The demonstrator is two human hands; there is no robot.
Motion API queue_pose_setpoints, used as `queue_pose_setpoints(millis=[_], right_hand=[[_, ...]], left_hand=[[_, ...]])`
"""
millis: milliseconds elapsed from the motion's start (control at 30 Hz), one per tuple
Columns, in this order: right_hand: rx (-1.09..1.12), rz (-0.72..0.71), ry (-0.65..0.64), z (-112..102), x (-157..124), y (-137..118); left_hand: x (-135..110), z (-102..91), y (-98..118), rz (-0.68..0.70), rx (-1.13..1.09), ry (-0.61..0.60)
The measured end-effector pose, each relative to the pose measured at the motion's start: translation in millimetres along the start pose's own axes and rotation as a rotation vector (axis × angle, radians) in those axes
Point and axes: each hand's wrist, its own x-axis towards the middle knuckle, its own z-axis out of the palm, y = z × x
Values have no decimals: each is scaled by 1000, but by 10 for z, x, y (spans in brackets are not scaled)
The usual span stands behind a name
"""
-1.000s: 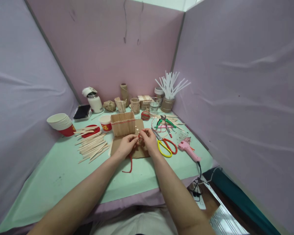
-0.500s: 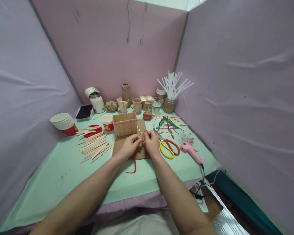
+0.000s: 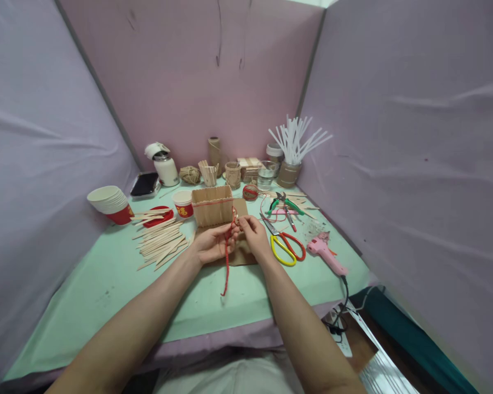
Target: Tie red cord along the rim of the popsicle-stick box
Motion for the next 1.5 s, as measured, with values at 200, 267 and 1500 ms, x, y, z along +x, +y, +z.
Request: queue_pose_setpoints(millis=[200,267,1500], right_hand=[[-70,-53,-74,-8,-7,-4],[-87,-76,-65,-20,-2,13],[-325,-104,126,-79,79,239]], left_hand=[[-54,72,20,-9,-82,-11],[-67,89,20,-4,-83,-13],[-31,91,-17,289,341,-35]])
